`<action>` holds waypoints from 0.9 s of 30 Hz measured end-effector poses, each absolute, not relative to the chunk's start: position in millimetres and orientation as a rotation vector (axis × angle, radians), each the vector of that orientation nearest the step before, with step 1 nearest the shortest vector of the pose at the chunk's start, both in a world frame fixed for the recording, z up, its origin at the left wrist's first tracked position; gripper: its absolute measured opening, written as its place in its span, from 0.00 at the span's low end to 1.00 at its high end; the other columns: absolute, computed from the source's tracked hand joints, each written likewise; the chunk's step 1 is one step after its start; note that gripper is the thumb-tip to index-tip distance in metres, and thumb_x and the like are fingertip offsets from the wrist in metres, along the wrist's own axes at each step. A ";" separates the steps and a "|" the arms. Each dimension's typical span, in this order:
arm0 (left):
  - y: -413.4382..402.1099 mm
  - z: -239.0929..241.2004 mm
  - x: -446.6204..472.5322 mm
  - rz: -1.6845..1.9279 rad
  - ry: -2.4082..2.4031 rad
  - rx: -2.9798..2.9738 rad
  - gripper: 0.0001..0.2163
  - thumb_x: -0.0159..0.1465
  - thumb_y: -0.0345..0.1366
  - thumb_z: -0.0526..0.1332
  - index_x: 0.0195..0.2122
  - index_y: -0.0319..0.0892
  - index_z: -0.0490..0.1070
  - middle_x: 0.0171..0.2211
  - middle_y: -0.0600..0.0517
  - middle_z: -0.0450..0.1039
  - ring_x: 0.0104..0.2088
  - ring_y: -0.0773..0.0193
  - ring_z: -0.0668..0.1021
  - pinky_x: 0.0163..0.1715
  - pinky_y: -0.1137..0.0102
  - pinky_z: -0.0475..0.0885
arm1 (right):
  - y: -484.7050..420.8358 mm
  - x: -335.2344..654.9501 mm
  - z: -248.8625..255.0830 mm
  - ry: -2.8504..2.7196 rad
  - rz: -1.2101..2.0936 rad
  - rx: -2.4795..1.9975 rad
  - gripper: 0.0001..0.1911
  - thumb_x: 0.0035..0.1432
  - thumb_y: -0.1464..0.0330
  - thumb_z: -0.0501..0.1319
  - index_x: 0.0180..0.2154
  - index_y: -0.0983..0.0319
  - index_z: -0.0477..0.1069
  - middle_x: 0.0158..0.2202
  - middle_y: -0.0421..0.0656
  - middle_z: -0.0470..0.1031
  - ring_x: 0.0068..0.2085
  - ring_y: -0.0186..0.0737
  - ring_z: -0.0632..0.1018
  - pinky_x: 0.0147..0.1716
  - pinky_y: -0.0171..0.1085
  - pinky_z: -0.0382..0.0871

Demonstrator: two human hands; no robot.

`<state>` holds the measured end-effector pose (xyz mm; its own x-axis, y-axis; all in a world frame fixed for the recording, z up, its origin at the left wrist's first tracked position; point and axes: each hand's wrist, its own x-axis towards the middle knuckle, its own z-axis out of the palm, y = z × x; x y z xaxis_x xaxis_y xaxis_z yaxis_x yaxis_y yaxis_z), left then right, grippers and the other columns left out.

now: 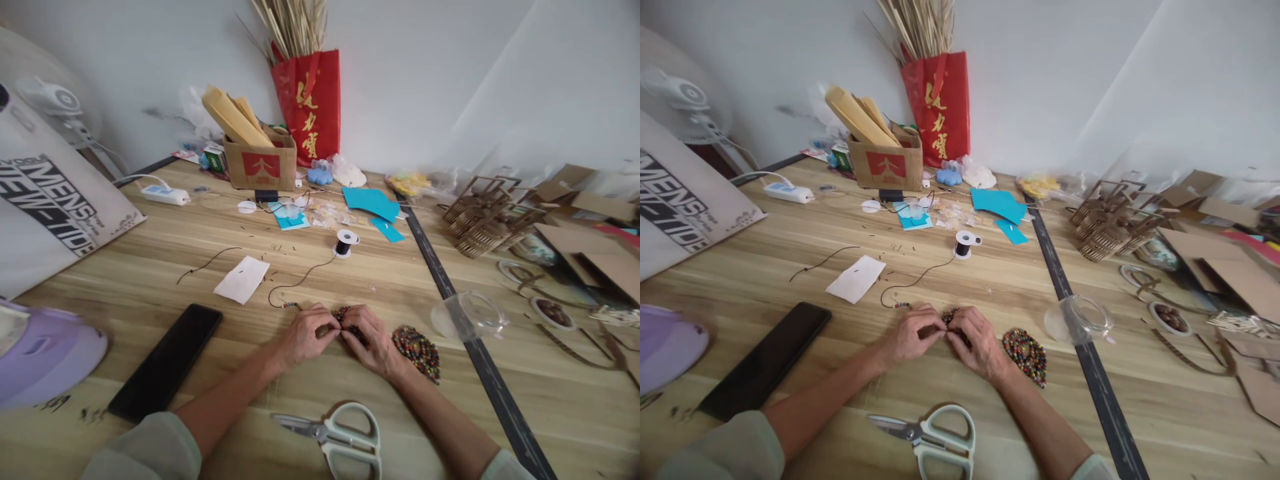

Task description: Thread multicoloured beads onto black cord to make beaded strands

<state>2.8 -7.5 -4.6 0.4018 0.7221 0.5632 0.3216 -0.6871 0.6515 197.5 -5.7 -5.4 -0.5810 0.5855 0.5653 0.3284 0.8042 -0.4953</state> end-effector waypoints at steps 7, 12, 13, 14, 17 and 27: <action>-8.9 -2.3 3.3 1.189 0.932 2.134 0.03 0.59 0.28 0.61 0.28 0.39 0.73 0.26 0.49 0.75 0.30 0.63 0.74 0.33 0.70 0.70 | -5.6 196.0 -4.5 -2.241 0.431 -0.671 0.06 0.64 0.73 0.53 0.40 0.61 0.69 0.36 0.49 0.72 0.41 0.44 0.73 0.41 0.45 0.72; 2.4 12.2 -9.5 1.213 1.185 1.688 0.09 0.62 0.35 0.58 0.27 0.39 0.73 0.27 0.50 0.77 0.31 0.64 0.76 0.34 0.71 0.71 | -5.1 198.0 -5.1 -2.243 0.466 -0.679 0.06 0.64 0.74 0.54 0.39 0.61 0.68 0.36 0.49 0.73 0.41 0.45 0.73 0.42 0.45 0.72; 6.2 14.9 -13.3 1.239 1.212 1.589 0.09 0.62 0.36 0.58 0.27 0.39 0.72 0.27 0.50 0.77 0.31 0.64 0.77 0.35 0.72 0.71 | -5.1 198.5 -4.7 -2.239 0.469 -0.680 0.05 0.64 0.74 0.54 0.39 0.61 0.68 0.36 0.49 0.73 0.41 0.45 0.73 0.41 0.45 0.72; 9.8 17.2 -16.9 1.259 1.213 1.504 0.09 0.62 0.37 0.58 0.28 0.38 0.72 0.27 0.50 0.77 0.31 0.64 0.77 0.36 0.72 0.72 | -5.2 198.8 -4.2 -2.234 0.471 -0.682 0.05 0.64 0.73 0.54 0.38 0.61 0.68 0.36 0.49 0.73 0.41 0.45 0.73 0.41 0.45 0.72; 17.3 21.9 -25.7 1.297 1.194 1.402 0.10 0.59 0.39 0.61 0.28 0.38 0.73 0.27 0.51 0.77 0.32 0.64 0.78 0.37 0.71 0.73 | -5.6 199.0 -2.5 -2.222 0.477 -0.685 0.06 0.64 0.73 0.53 0.38 0.61 0.68 0.36 0.48 0.72 0.41 0.44 0.73 0.41 0.45 0.72; 5.2 25.7 -17.6 1.057 1.171 1.640 0.07 0.60 0.36 0.61 0.31 0.38 0.75 0.30 0.49 0.79 0.33 0.63 0.78 0.37 0.70 0.72 | -3.7 199.4 -4.3 -2.192 0.489 -0.655 0.05 0.63 0.74 0.54 0.39 0.61 0.67 0.36 0.48 0.72 0.41 0.43 0.72 0.41 0.45 0.72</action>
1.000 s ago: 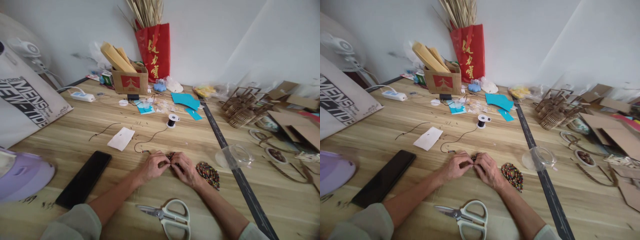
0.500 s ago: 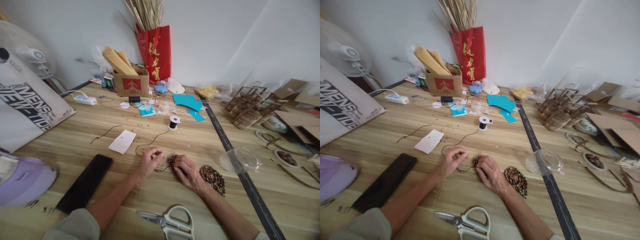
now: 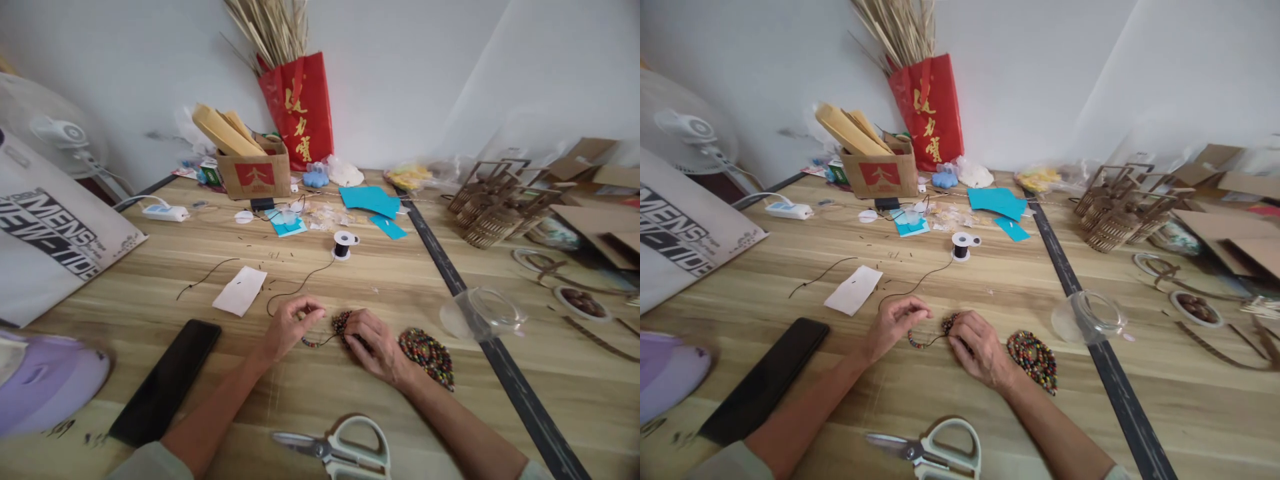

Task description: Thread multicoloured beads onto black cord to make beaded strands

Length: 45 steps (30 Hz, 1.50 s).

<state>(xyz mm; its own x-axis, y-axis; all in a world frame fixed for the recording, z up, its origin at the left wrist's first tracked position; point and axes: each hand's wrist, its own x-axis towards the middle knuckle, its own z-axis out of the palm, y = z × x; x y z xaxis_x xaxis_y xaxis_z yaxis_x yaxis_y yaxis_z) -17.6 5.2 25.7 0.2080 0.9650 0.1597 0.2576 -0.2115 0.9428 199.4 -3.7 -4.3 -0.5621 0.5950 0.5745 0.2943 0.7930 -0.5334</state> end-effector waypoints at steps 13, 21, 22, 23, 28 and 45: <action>-8.9 4.3 2.9 0.973 1.078 2.024 0.02 0.58 0.29 0.64 0.30 0.40 0.76 0.27 0.50 0.76 0.31 0.63 0.76 0.33 0.71 0.70 | -2.7 198.4 -3.2 -2.217 0.443 -0.641 0.05 0.64 0.72 0.53 0.39 0.61 0.67 0.34 0.48 0.73 0.39 0.43 0.73 0.40 0.44 0.72; -8.1 1.4 4.7 1.008 1.054 2.020 0.03 0.57 0.27 0.63 0.28 0.39 0.75 0.26 0.51 0.76 0.30 0.64 0.75 0.33 0.70 0.70 | -3.0 198.5 -2.1 -2.240 0.435 -0.640 0.05 0.63 0.73 0.54 0.39 0.61 0.67 0.34 0.48 0.73 0.39 0.43 0.72 0.40 0.44 0.72; -8.3 0.9 5.0 1.007 1.057 2.022 0.03 0.57 0.27 0.63 0.28 0.39 0.75 0.26 0.51 0.76 0.30 0.63 0.76 0.33 0.70 0.70 | -3.0 198.5 -2.2 -2.241 0.433 -0.637 0.05 0.63 0.73 0.54 0.39 0.61 0.67 0.34 0.48 0.73 0.39 0.43 0.72 0.40 0.44 0.72; -8.6 0.6 5.3 1.009 1.060 2.024 0.03 0.57 0.27 0.63 0.28 0.39 0.74 0.26 0.51 0.76 0.30 0.63 0.76 0.33 0.70 0.70 | -3.0 198.3 -2.3 -2.240 0.429 -0.635 0.05 0.64 0.72 0.54 0.39 0.61 0.67 0.34 0.48 0.73 0.39 0.43 0.72 0.40 0.44 0.72; -9.5 1.2 5.4 1.024 1.065 2.036 0.04 0.58 0.27 0.62 0.27 0.40 0.74 0.26 0.51 0.76 0.30 0.63 0.76 0.34 0.70 0.71 | -3.8 196.2 -0.9 -2.228 0.413 -0.640 0.05 0.64 0.72 0.53 0.38 0.61 0.67 0.33 0.48 0.73 0.38 0.43 0.73 0.40 0.44 0.72; -8.3 3.3 2.2 1.055 1.115 1.849 0.03 0.57 0.28 0.62 0.27 0.37 0.74 0.26 0.50 0.77 0.27 0.66 0.77 0.29 0.74 0.71 | -2.3 205.2 -9.9 -1.789 0.542 -1.038 0.18 0.70 0.62 0.44 0.43 0.61 0.70 0.40 0.46 0.73 0.45 0.41 0.73 0.46 0.40 0.67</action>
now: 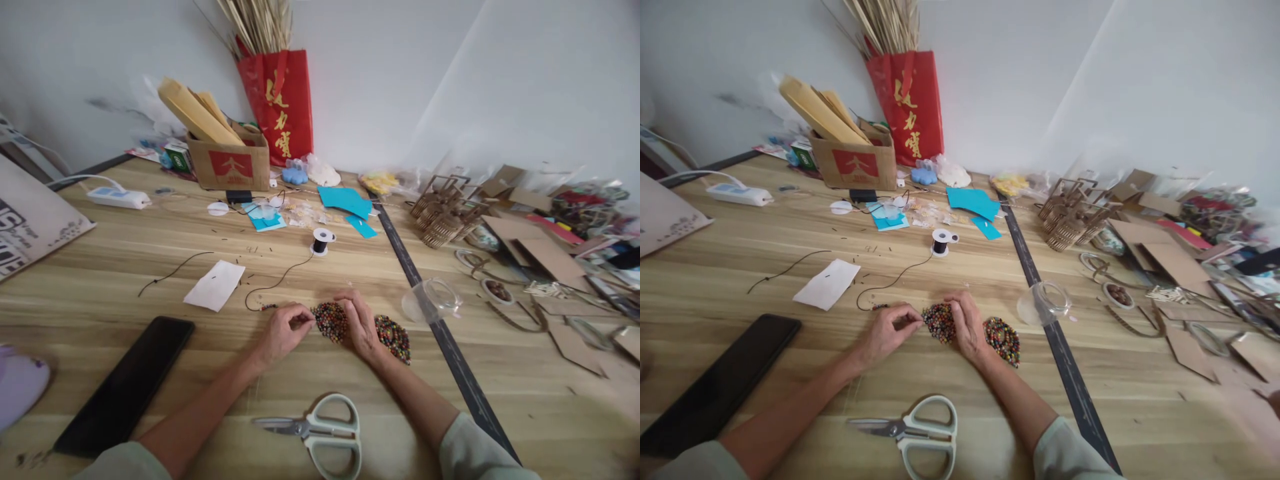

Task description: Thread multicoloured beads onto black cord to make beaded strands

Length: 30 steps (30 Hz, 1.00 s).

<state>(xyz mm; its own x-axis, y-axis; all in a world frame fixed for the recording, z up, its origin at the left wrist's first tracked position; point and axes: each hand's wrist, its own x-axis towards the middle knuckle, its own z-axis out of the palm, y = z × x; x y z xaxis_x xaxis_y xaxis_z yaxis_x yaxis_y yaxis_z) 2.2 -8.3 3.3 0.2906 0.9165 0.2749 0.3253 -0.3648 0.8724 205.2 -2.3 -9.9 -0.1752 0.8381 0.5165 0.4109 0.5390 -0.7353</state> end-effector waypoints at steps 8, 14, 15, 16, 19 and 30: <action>-7.2 3.0 0.9 1.011 1.137 1.855 0.03 0.57 0.27 0.61 0.27 0.38 0.74 0.26 0.51 0.76 0.27 0.67 0.76 0.28 0.75 0.70 | -1.1 205.4 -9.1 -1.693 0.622 -1.165 0.19 0.70 0.61 0.45 0.44 0.61 0.71 0.42 0.44 0.75 0.46 0.40 0.74 0.46 0.37 0.66; -8.1 2.3 1.6 0.916 1.162 1.946 0.04 0.56 0.26 0.61 0.27 0.38 0.74 0.28 0.50 0.76 0.30 0.64 0.76 0.33 0.72 0.69 | -1.5 203.7 -9.1 -1.776 0.594 -1.136 0.10 0.66 0.64 0.52 0.38 0.60 0.69 0.35 0.43 0.73 0.39 0.40 0.74 0.41 0.38 0.68; -8.1 1.5 2.0 0.917 1.164 1.967 0.03 0.56 0.26 0.61 0.27 0.38 0.74 0.27 0.50 0.76 0.31 0.64 0.76 0.34 0.72 0.69 | -1.6 202.9 -8.8 -1.804 0.578 -1.103 0.09 0.65 0.65 0.53 0.37 0.60 0.69 0.35 0.44 0.73 0.39 0.41 0.74 0.41 0.39 0.68; -8.1 0.8 2.2 0.918 1.165 1.983 0.03 0.56 0.26 0.61 0.27 0.38 0.74 0.27 0.49 0.76 0.31 0.63 0.75 0.35 0.71 0.69 | -1.6 202.2 -8.4 -1.834 0.560 -1.068 0.07 0.65 0.66 0.53 0.37 0.60 0.69 0.35 0.44 0.73 0.39 0.42 0.74 0.41 0.40 0.68; -8.1 0.6 2.5 0.896 1.166 1.998 0.03 0.56 0.26 0.62 0.27 0.38 0.74 0.28 0.49 0.76 0.32 0.63 0.75 0.36 0.70 0.68 | -1.4 200.2 -6.8 -1.916 0.507 -1.002 0.06 0.63 0.70 0.53 0.36 0.60 0.68 0.36 0.46 0.72 0.40 0.43 0.73 0.41 0.42 0.69; -5.4 0.4 1.4 0.886 1.153 1.811 0.04 0.57 0.28 0.59 0.28 0.38 0.73 0.27 0.52 0.75 0.29 0.66 0.75 0.32 0.74 0.68 | 0.2 196.3 -6.8 -2.119 0.397 -0.941 0.09 0.58 0.76 0.55 0.40 0.61 0.69 0.40 0.48 0.71 0.45 0.46 0.71 0.45 0.46 0.68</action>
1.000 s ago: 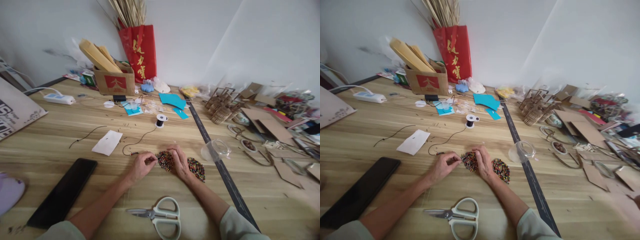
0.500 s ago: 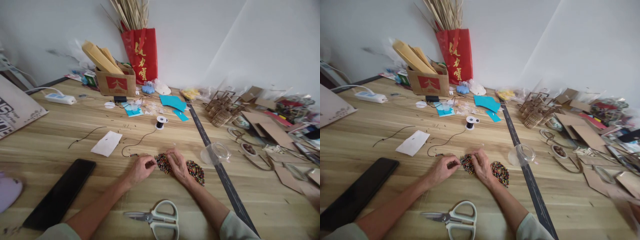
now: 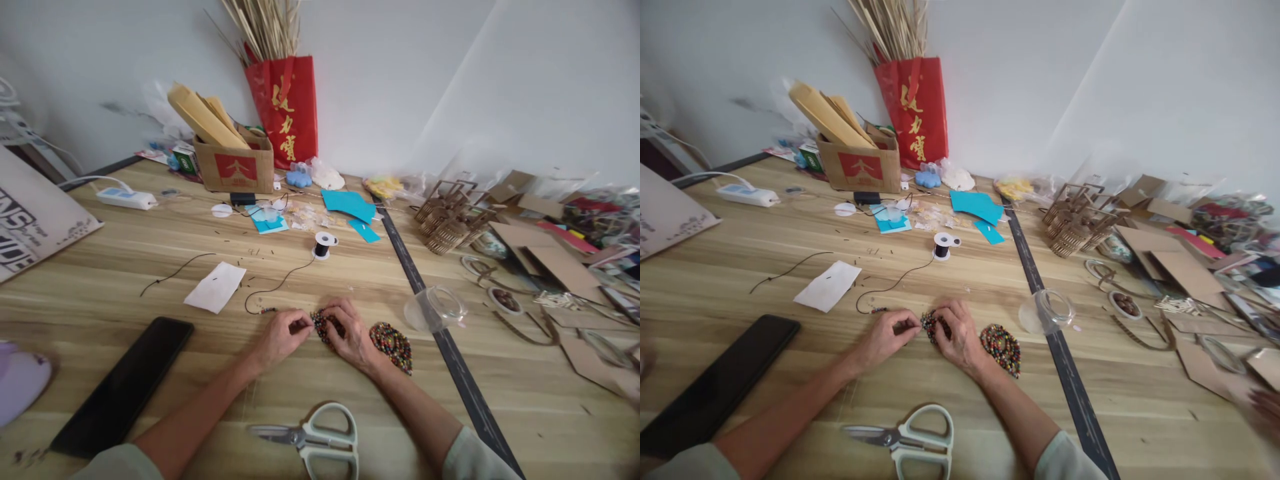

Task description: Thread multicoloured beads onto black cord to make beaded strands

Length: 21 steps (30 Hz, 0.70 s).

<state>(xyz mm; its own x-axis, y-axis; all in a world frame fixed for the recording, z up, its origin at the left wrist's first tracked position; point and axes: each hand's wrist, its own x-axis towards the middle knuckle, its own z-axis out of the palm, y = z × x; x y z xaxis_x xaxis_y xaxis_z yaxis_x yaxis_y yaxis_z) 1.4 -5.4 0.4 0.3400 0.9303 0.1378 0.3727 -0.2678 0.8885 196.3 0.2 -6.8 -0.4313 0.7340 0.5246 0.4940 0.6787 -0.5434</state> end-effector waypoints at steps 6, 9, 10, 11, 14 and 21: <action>-3.7 -2.4 1.0 0.930 1.159 1.702 0.05 0.59 0.32 0.59 0.27 0.37 0.72 0.23 0.54 0.72 0.25 0.69 0.72 0.28 0.75 0.66 | 0.2 195.9 -6.3 -2.158 0.373 -0.924 0.08 0.58 0.76 0.55 0.39 0.61 0.68 0.40 0.48 0.71 0.45 0.46 0.70 0.45 0.47 0.68; -3.9 -3.9 0.7 0.941 1.160 1.697 0.05 0.58 0.32 0.60 0.27 0.37 0.72 0.23 0.55 0.71 0.25 0.69 0.71 0.28 0.76 0.66 | 0.5 196.1 -6.4 -2.166 0.373 -0.927 0.08 0.58 0.75 0.55 0.39 0.61 0.68 0.39 0.48 0.71 0.45 0.46 0.70 0.44 0.47 0.68; -3.9 -4.4 0.7 0.945 1.161 1.696 0.05 0.58 0.32 0.60 0.27 0.37 0.72 0.23 0.55 0.71 0.25 0.69 0.71 0.28 0.76 0.66 | 0.6 196.1 -6.3 -2.169 0.374 -0.928 0.07 0.58 0.75 0.55 0.39 0.61 0.68 0.39 0.48 0.71 0.45 0.46 0.70 0.44 0.47 0.68; -3.9 -4.8 0.7 0.948 1.160 1.695 0.05 0.58 0.32 0.60 0.27 0.38 0.72 0.23 0.55 0.71 0.25 0.69 0.71 0.28 0.76 0.65 | 0.7 196.1 -6.1 -2.173 0.375 -0.927 0.07 0.58 0.75 0.55 0.39 0.61 0.68 0.39 0.48 0.71 0.45 0.47 0.70 0.44 0.47 0.68; -3.9 -4.6 0.9 0.945 1.150 1.695 0.05 0.59 0.32 0.59 0.27 0.38 0.72 0.22 0.55 0.71 0.25 0.69 0.71 0.27 0.76 0.65 | 0.8 195.8 -5.1 -2.180 0.383 -0.919 0.07 0.58 0.75 0.55 0.39 0.61 0.68 0.39 0.48 0.71 0.45 0.47 0.70 0.44 0.48 0.68; -3.8 -0.5 1.1 0.960 1.157 1.702 0.05 0.58 0.32 0.59 0.27 0.38 0.72 0.22 0.55 0.70 0.24 0.69 0.71 0.27 0.75 0.66 | -1.2 194.7 -1.4 -2.238 0.402 -0.864 0.09 0.59 0.74 0.57 0.41 0.60 0.68 0.41 0.48 0.71 0.47 0.46 0.70 0.47 0.48 0.68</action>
<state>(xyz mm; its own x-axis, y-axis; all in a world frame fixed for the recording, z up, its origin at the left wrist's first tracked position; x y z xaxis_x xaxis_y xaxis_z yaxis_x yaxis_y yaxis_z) 1.1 -3.8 -0.5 0.2793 0.9512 0.1314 0.3047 -0.2176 0.9273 194.7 -1.2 -1.4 -0.5368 0.6825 0.4960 0.4675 0.7300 -0.4986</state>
